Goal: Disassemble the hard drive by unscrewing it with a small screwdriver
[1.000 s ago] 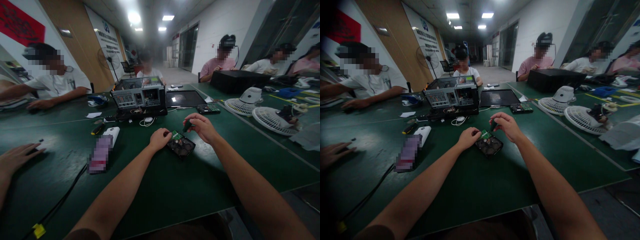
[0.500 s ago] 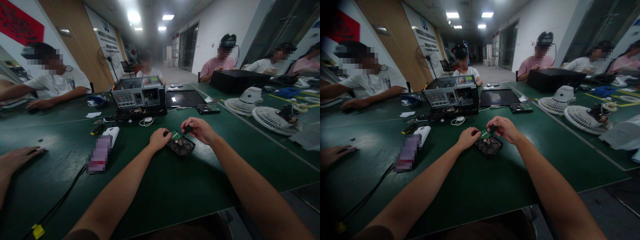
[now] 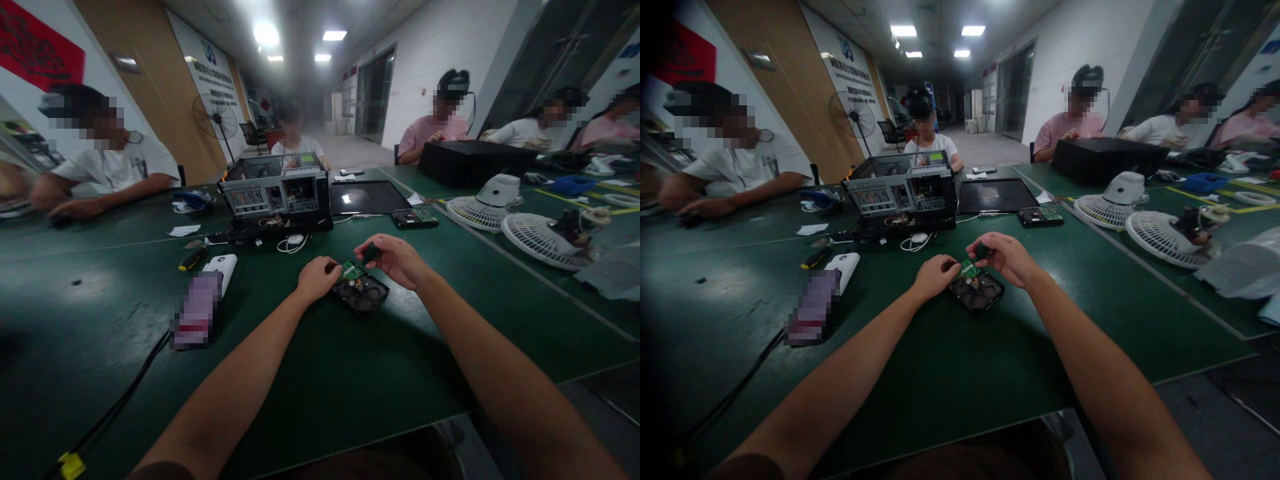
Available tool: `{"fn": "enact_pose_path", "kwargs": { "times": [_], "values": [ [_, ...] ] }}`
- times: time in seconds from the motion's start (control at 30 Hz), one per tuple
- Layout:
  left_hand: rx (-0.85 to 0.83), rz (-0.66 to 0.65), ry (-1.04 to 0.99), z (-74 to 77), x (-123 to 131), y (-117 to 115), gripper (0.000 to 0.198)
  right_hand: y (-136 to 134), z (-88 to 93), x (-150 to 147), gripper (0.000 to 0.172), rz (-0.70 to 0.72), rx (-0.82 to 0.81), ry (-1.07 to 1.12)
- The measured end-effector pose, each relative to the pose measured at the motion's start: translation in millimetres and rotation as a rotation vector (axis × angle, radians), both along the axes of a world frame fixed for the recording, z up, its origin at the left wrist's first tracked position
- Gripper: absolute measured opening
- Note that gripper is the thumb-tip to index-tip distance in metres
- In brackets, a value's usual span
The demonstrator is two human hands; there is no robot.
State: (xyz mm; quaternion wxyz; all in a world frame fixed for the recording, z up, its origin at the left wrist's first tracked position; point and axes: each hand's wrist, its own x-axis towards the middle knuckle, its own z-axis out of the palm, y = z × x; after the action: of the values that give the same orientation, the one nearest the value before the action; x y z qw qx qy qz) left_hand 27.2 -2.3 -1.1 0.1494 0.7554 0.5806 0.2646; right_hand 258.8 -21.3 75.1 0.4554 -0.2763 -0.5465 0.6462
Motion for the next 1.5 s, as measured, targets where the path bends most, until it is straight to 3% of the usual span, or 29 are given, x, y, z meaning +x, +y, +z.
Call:
{"fn": "enact_pose_path", "kwargs": {
  "times": [0.23, 0.57, 1.0, 1.5],
  "values": [
    [0.014, -0.002, -0.019, -1.0, -1, 0, 0.027, 4, -3.3, 1, 0.022, -0.002, -0.053, 0.083],
    [0.004, 0.008, -0.022, -1.0, 0, 0, 0.026, 5, 1.7, 10, 0.024, -0.123, 0.070, -0.081],
    [0.019, 0.002, -0.026, -3.0, 0, 1, 0.026, 2, 2.9, 6, 0.021, -0.052, 0.071, -0.023],
    [-0.015, 0.011, -0.024, 1.2, 0, -1, 0.025, 8, 3.3, 14, 0.016, -0.231, 0.195, -0.197]
  ]
}}
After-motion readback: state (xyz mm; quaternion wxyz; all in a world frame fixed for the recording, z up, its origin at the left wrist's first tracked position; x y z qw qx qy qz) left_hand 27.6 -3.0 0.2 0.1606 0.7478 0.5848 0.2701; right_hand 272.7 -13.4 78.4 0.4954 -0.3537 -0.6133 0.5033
